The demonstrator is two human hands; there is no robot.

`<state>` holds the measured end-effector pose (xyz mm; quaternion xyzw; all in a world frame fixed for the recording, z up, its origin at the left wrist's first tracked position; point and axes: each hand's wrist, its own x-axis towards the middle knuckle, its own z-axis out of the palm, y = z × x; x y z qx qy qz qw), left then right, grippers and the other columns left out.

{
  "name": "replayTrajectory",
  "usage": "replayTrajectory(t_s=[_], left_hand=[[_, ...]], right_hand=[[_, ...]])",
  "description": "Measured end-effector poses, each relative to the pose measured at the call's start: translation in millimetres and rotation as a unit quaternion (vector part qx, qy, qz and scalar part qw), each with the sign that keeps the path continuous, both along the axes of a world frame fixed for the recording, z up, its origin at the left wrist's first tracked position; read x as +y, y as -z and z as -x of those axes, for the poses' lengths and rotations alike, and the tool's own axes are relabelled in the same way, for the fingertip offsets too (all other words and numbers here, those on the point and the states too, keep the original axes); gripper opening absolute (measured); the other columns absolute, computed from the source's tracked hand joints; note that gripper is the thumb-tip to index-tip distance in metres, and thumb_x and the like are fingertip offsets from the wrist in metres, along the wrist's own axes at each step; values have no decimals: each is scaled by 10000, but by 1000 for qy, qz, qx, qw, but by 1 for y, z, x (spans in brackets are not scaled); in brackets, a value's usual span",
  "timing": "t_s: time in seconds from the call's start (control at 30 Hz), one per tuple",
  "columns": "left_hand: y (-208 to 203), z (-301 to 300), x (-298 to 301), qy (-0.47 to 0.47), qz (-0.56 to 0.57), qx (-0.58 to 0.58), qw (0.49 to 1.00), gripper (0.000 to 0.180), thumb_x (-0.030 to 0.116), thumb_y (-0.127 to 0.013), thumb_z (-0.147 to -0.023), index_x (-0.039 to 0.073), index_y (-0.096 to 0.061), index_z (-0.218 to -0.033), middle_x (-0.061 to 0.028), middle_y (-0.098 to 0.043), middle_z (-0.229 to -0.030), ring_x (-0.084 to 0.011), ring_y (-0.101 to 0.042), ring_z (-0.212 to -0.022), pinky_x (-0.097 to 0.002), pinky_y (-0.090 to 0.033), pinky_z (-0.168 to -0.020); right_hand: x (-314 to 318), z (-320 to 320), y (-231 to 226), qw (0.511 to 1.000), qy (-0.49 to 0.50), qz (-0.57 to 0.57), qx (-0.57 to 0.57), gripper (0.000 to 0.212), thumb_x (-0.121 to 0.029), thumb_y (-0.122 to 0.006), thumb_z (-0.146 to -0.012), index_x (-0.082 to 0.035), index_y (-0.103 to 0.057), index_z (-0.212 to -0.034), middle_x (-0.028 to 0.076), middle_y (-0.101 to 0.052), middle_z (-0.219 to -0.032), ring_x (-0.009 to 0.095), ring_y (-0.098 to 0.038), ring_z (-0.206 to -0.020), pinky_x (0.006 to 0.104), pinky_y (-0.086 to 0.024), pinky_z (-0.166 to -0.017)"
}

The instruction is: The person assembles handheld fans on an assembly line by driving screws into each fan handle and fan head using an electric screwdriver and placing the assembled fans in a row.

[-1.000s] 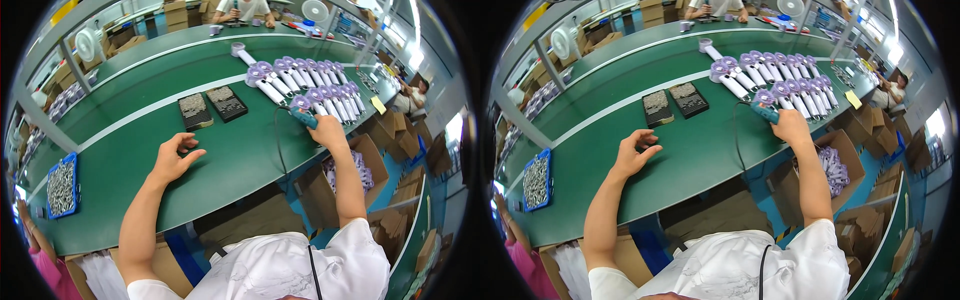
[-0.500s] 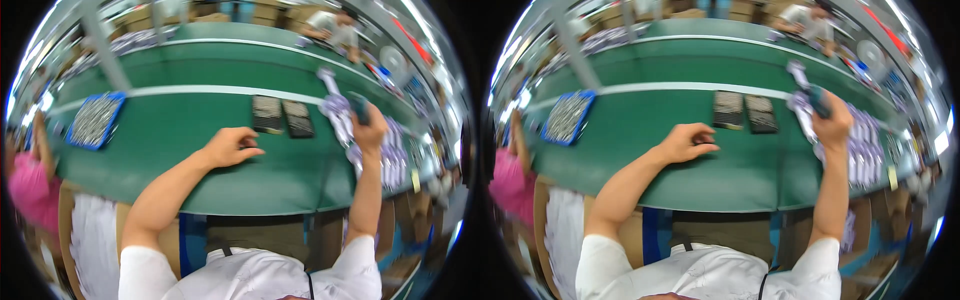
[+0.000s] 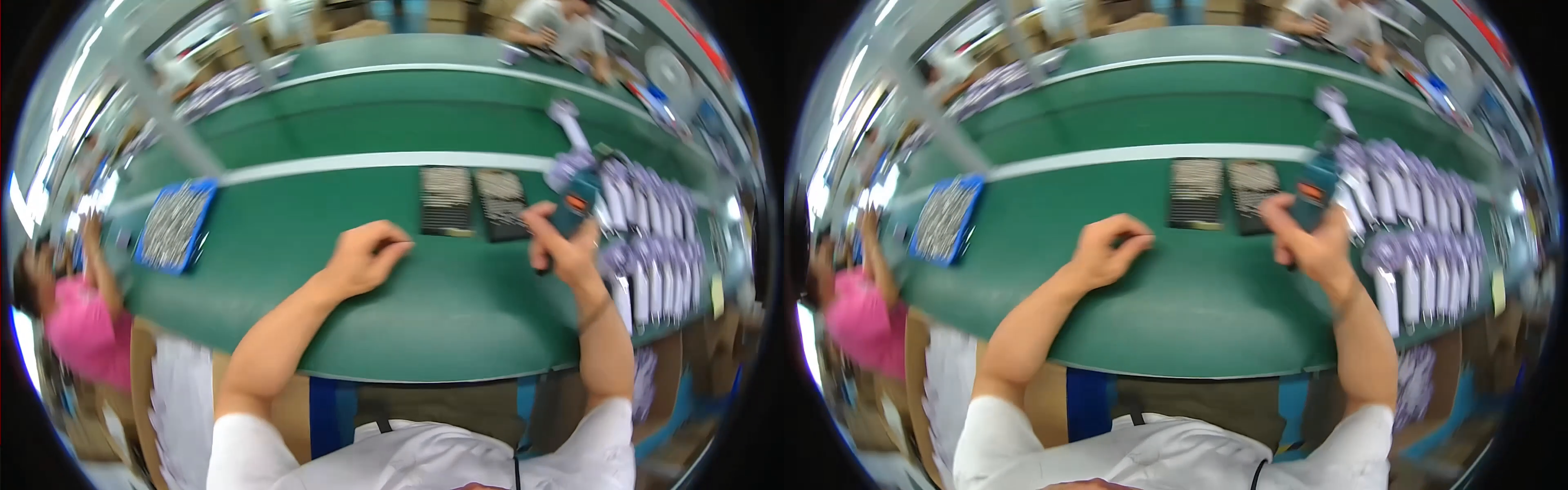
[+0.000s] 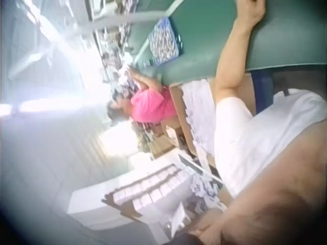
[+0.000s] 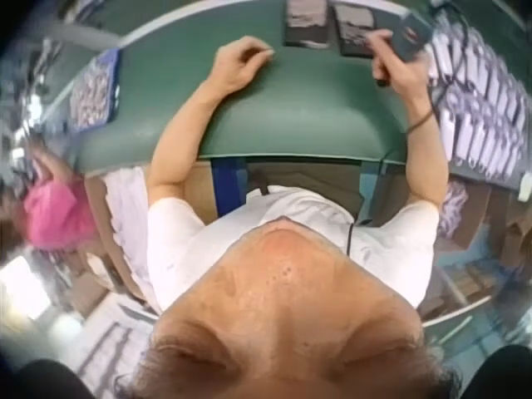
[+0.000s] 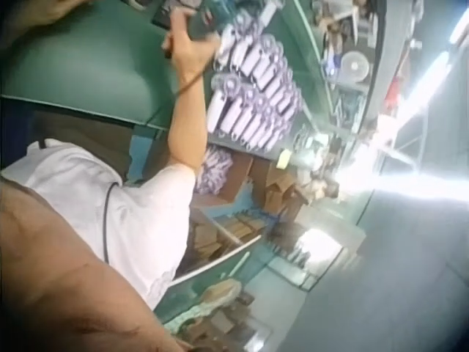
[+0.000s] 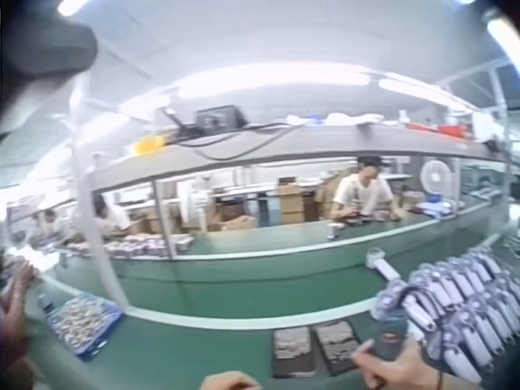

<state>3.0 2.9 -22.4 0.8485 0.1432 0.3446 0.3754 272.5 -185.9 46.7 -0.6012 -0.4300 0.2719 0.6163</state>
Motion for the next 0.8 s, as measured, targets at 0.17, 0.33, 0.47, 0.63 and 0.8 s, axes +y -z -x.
replayTrajectory(t_s=[0.17,0.33,0.47,0.63,0.8], left_hand=[[-11,-22,2,-12,105,8,994,53,10,-710,-930,-12,-666,-910,-73,-708,-846,-118,-670,-760,-252,-548,-688],[-61,-104,8,46,110,-11,993,91,31,-711,-939,-19,-646,-898,-61,-696,-817,-97,-644,-746,-236,-523,-659],[-92,-221,35,62,90,23,994,178,192,-696,-981,14,-679,-987,-40,-706,-792,-82,-638,-685,-222,-486,-578],[-84,-404,56,100,-26,165,981,350,286,-593,-1011,113,-651,-1311,-103,-749,-932,-193,-712,-807,-334,-552,-710],[-55,-538,71,122,-178,216,952,467,451,-532,-1005,181,-639,-1371,-158,-707,-1231,-290,-723,-850,-376,-566,-824]], right_hand=[[-7,-8,-13,996,-84,5,6,68,-58,-740,-898,-10,-692,-890,19,-630,-653,83,-574,-487,242,-431,-444],[-20,-20,6,970,-126,-179,-110,97,-78,-791,-834,-36,-713,-872,24,-679,-691,88,-642,-638,251,-508,-598],[-18,-19,10,944,-157,-260,-127,159,-98,-822,-791,-41,-679,-829,68,-610,-658,171,-537,-520,301,-452,-525],[-19,-26,13,939,-177,-276,-101,203,-65,-844,-776,-19,-646,-782,53,-612,-652,178,-560,-511,297,-425,-485],[-15,-30,16,942,-170,-285,-41,178,-75,-816,-789,-19,-649,-812,56,-587,-628,180,-541,-500,307,-407,-482]])
